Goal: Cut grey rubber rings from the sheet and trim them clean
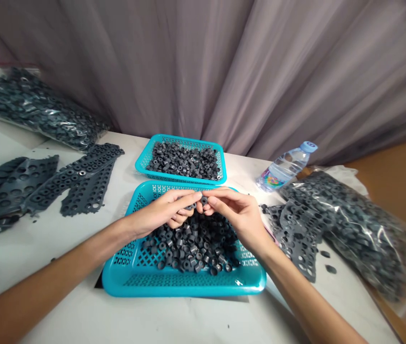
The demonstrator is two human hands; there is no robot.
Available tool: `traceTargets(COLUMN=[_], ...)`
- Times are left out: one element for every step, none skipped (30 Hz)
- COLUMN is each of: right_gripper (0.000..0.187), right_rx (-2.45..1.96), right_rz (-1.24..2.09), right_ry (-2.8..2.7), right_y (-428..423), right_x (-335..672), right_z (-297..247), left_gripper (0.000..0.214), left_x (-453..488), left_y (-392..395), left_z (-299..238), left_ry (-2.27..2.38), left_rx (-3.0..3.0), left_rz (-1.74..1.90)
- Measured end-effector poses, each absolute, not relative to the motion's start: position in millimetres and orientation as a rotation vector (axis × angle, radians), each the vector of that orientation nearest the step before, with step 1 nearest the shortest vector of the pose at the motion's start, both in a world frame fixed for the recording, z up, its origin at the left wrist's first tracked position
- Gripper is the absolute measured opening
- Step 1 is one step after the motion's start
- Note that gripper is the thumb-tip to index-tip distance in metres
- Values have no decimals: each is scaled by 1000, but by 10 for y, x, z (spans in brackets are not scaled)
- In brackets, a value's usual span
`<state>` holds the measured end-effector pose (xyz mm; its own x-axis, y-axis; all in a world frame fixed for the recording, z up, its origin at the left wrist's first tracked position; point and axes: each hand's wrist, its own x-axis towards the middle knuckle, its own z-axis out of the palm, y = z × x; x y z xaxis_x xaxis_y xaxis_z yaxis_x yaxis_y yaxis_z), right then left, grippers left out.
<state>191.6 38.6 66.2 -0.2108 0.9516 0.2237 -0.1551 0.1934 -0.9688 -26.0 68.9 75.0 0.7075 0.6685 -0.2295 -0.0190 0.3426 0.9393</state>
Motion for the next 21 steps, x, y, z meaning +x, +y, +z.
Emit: traceTargets(right_gripper=[15,15,15,15,14,14,14,14,14,14,15,15,15,16,16,17,17,18,18,18,18], right_rx=[-832,-828,-826,-824,-824,-825,-827,-832,-837,-842,-847,-851,-854,-857,-862,-872,-886,-906,-930,-955,-977], right_rz=[1281,1291,1299,1305,1311,1318,1324,1328,1330,1330,1330,1330,1329,1330,1327,1317,1299,1272,1237,1200,1165], right_ry=[-1363,-1362,-1361,-1361,-1361,-1361,-1362,-1363,-1364,-1366,-1370,-1375,-1379,-1383,-1385,-1385,-1385,-1386,-1390,-1400,-1419], right_y=[385,384,383,383,383,384,386,387,388,388,387,387,386,385,385,385,385,385,383,379,372], right_x=[1913,1911,1910,1909,1909,1909,1910,1911,1911,1911,1910,1908,1906,1906,1906,1908,1912,1916,1920,1922,1922], right_z=[665,668,671,674,676,677,676,675,672,669,666,663,660,657,654,651,648,646,645,645,648], left_gripper=[41,41,41,40,40,39,39,39,38,38,38,38,38,37,35,34,32,31,30,29,28], left_x=[-260,-260,-260,-261,-261,-261,-260,-258,-256,-254,-253,-253,-254,-257,-261,-265,-268,-271,-272,-271,-268], left_y=[688,687,685,682,680,678,676,676,676,678,680,683,686,689,691,693,694,695,695,694,693], left_z=[745,742,740,738,737,736,735,734,734,733,732,731,730,728,725,723,720,719,718,718,719], left_ry=[679,685,690,695,699,701,703,704,705,707,710,712,713,712,712,712,715,719,724,731,737], left_rx=[1151,1154,1156,1155,1153,1150,1147,1143,1142,1142,1142,1143,1145,1148,1151,1154,1158,1162,1167,1174,1182], left_rz=[495,499,505,514,526,535,542,545,546,546,545,546,545,544,544,542,540,536,530,524,518])
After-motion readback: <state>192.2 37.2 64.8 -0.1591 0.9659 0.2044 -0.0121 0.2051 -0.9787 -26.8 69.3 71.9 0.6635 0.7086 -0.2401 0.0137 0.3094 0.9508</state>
